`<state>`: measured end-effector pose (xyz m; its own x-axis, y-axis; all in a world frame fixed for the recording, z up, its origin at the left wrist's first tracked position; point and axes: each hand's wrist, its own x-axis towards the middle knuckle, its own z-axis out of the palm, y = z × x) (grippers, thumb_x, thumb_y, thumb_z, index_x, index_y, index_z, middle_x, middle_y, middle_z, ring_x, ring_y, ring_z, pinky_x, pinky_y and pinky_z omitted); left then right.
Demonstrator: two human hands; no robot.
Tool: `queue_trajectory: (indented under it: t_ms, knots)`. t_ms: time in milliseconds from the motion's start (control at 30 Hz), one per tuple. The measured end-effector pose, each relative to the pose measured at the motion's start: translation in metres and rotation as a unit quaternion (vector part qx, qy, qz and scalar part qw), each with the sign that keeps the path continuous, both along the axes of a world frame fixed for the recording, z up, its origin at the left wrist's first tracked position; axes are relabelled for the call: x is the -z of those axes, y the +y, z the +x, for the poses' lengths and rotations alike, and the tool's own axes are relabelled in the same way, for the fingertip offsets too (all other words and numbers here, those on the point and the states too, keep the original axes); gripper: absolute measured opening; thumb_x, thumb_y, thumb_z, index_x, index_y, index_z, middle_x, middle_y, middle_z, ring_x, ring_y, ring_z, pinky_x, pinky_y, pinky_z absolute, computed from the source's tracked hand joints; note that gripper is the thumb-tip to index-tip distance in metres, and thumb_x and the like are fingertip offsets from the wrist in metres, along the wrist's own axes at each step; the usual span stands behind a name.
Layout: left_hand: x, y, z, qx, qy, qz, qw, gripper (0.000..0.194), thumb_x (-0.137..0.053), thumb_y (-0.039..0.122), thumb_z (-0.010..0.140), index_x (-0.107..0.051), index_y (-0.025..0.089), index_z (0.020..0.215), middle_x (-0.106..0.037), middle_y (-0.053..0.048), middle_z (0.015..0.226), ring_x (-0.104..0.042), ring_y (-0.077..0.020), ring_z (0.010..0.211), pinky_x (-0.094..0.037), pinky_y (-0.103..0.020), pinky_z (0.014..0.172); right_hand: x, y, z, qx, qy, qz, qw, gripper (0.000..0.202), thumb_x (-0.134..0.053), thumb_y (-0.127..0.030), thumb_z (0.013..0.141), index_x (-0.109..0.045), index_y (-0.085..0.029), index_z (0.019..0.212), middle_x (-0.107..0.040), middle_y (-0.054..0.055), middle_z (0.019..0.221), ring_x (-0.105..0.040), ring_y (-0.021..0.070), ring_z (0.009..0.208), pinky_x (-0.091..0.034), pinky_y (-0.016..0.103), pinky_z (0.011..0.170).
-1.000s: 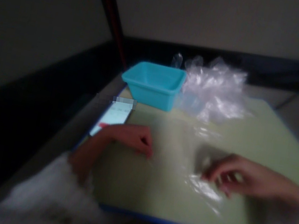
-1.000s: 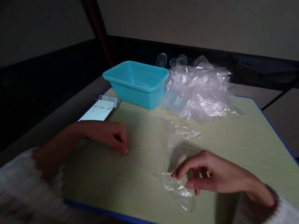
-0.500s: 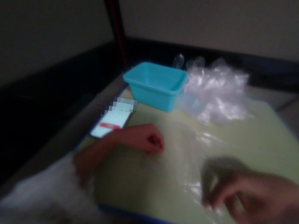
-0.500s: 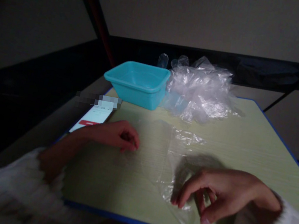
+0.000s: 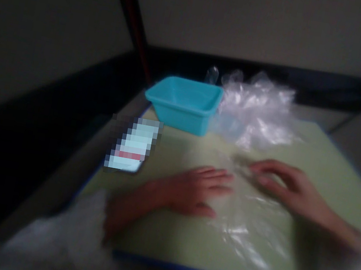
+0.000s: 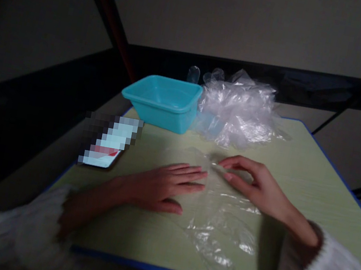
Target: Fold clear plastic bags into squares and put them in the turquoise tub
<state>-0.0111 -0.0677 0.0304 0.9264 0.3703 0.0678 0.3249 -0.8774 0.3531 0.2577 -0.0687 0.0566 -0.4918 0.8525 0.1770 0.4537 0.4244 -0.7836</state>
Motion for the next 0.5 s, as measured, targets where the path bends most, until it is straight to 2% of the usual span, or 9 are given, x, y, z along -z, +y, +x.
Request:
queue_trajectory:
  t_ms: [33,100,233,367,500]
  knots:
    - [0.000,-0.001,0.000,0.002,0.005,-0.001,1.000,0.063,-0.052,0.048,0.087,-0.040,0.013,0.138,-0.027,-0.016,0.150,-0.019,-0.0295,0.140,-0.015,-0.044,0.114,0.003,0.002,0.000,0.026,-0.013,0.023,0.999,0.023,-0.057,-0.036,0.087,-0.060,-0.024,0.107,-0.066,0.006,0.108,-0.061,0.0219,0.100,-0.050,0.038,0.086]
    - [-0.001,-0.002,0.001,0.007,0.008,-0.004,1.000,0.064,-0.051,0.049,0.087,-0.038,0.014,0.139,-0.025,-0.015,0.151,-0.017,-0.0300,0.141,-0.014,-0.045,0.114,0.008,0.004,-0.001,0.036,-0.031,0.045,0.998,0.027,-0.056,-0.037,0.088,-0.057,-0.024,0.111,-0.063,0.007,0.111,-0.059,0.0243,0.104,-0.047,0.042,0.090]
    - [0.002,-0.006,0.003,0.017,0.000,-0.002,1.000,0.064,-0.049,0.050,0.088,-0.036,0.015,0.140,-0.022,-0.014,0.152,-0.016,-0.0300,0.141,-0.013,-0.045,0.114,0.016,0.004,-0.007,-0.009,-0.016,0.037,0.999,0.034,-0.054,-0.038,0.089,-0.050,-0.022,0.118,-0.062,0.009,0.113,-0.059,0.0256,0.106,-0.045,0.047,0.094]
    - [0.003,-0.008,0.005,0.020,-0.003,0.002,1.000,0.064,-0.049,0.050,0.088,-0.036,0.016,0.141,-0.022,-0.014,0.152,-0.015,-0.0295,0.141,-0.014,-0.045,0.114,0.024,0.005,-0.009,-0.037,-0.035,0.032,0.998,0.050,-0.050,-0.038,0.090,-0.033,-0.023,0.135,-0.060,0.012,0.121,-0.057,0.0270,0.112,-0.041,0.053,0.098]
    - [0.003,-0.008,0.005,0.024,-0.006,0.005,1.000,0.064,-0.050,0.050,0.088,-0.036,0.016,0.140,-0.024,-0.014,0.151,-0.016,-0.0305,0.141,-0.013,-0.046,0.114,0.034,0.007,-0.006,-0.060,-0.115,0.103,0.986,0.062,-0.045,-0.038,0.093,-0.013,-0.029,0.145,-0.047,0.011,0.139,-0.040,0.0297,0.130,-0.023,0.062,0.106]
